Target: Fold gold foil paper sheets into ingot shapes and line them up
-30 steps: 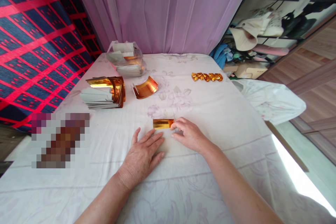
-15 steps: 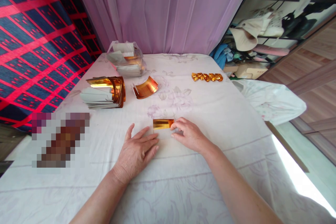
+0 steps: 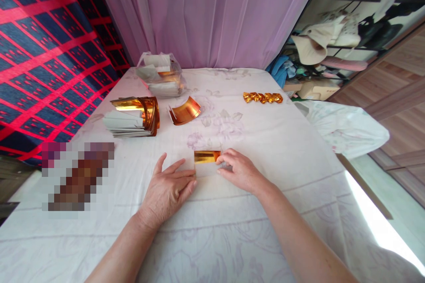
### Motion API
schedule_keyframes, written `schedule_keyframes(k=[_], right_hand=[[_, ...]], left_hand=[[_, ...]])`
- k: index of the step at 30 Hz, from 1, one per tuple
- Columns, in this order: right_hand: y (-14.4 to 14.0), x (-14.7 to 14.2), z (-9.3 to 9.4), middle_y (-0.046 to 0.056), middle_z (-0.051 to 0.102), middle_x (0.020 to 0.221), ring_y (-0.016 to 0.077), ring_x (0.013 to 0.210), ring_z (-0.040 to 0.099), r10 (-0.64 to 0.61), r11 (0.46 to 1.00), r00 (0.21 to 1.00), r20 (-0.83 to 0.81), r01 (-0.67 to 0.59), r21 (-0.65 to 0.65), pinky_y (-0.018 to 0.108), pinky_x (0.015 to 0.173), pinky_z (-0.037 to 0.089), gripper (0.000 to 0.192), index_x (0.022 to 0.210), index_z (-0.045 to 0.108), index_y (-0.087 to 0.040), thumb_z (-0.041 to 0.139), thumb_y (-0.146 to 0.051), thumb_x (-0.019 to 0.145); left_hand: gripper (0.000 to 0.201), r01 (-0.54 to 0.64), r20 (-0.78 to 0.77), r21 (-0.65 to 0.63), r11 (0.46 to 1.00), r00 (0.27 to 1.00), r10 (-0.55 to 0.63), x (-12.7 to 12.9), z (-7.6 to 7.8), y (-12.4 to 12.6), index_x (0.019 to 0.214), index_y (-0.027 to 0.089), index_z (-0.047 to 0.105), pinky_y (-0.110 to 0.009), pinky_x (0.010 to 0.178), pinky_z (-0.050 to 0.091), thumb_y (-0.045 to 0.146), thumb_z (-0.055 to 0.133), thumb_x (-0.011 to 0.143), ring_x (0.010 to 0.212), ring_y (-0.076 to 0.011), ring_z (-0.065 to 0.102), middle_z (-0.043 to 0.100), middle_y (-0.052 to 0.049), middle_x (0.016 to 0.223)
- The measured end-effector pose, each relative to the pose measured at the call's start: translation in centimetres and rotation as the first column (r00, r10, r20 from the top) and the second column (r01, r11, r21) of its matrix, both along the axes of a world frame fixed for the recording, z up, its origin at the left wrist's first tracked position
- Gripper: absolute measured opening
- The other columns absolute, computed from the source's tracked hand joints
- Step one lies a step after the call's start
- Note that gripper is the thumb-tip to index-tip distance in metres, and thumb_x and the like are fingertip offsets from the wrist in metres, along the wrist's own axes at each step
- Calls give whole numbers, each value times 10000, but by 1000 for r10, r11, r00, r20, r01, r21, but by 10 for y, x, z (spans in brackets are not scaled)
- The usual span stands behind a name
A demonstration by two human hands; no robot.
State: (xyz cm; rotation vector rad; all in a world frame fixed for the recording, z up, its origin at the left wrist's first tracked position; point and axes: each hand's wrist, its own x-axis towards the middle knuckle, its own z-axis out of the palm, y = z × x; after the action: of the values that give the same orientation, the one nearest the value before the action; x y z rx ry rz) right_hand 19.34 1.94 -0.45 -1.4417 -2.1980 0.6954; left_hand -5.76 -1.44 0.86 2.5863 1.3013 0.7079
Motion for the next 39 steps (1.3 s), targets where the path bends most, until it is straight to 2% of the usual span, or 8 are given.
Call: schedule_keyframes(k=[5, 10, 13, 17, 21, 30, 39], right_hand=[[-1, 0, 0, 17, 607, 1002, 135, 883, 618, -2, 1000, 1000, 6, 2, 7, 277, 813, 493, 162, 915, 645, -227, 635, -129, 786], [-2, -2, 2, 21, 609, 984, 142, 871, 610, -6, 999, 1000, 30, 5, 34, 277, 799, 479, 108, 912, 633, -221, 617, -164, 822], [-5, -7, 5, 26, 610, 972, 162, 878, 603, -46, 997, 995, 93, 40, 63, 296, 796, 465, 74, 896, 613, -223, 642, -238, 829], [-10, -18, 7, 33, 603, 946, 200, 928, 589, -114, 989, 974, 197, 92, 119, 317, 799, 453, 170, 885, 581, -233, 696, -328, 804], [-13, -26, 6, 44, 593, 939, 219, 897, 584, -180, 977, 945, 272, 140, 160, 327, 758, 453, 284, 885, 572, -243, 760, -405, 748], [-10, -19, 12, 21, 602, 978, 198, 969, 589, -143, 989, 969, 203, 146, 0, 325, 831, 449, 203, 892, 591, -234, 744, -254, 760], [-3, -4, 9, 26, 592, 1036, 140, 875, 595, -74, 986, 997, 32, 78, -147, 279, 817, 464, 234, 942, 645, -212, 669, -71, 756]], left_hand=[[238, -8, 51, 51, 999, 999, 5, 2, 1, 0, 805, 265, 723, -560, 1153, 177, 305, 525, 931, 1109, -246, 646, 763, 27, 1000], [174, 4, 10, 57, 998, 1000, -4, 8, -1, -1, 934, 297, 736, -505, 1087, 310, 272, 565, 916, 945, -192, 643, 729, 2, 999], [197, 12, -45, 23, 1000, 999, -11, 10, -4, -2, 1028, 328, 730, -509, 1061, 332, 270, 592, 900, 960, -200, 610, 693, -13, 1043], [204, 12, -49, -25, 1000, 999, -14, 11, -6, -2, 1039, 314, 733, -525, 1064, 320, 285, 588, 899, 998, -219, 588, 690, -31, 1050], [207, 7, -40, -44, 999, 999, -9, 12, -6, -3, 1044, 305, 732, -527, 1052, 323, 288, 585, 898, 996, -225, 587, 701, -30, 1027], [192, 5, -26, -57, 998, 1000, -7, 12, -6, -2, 1026, 298, 727, -525, 1053, 301, 268, 584, 901, 995, -218, 596, 711, -23, 1024], [199, -1, -18, -77, 997, 1000, -1, 12, -8, -2, 1022, 304, 723, -521, 1047, 293, 243, 566, 916, 991, -212, 603, 712, -14, 1032]])
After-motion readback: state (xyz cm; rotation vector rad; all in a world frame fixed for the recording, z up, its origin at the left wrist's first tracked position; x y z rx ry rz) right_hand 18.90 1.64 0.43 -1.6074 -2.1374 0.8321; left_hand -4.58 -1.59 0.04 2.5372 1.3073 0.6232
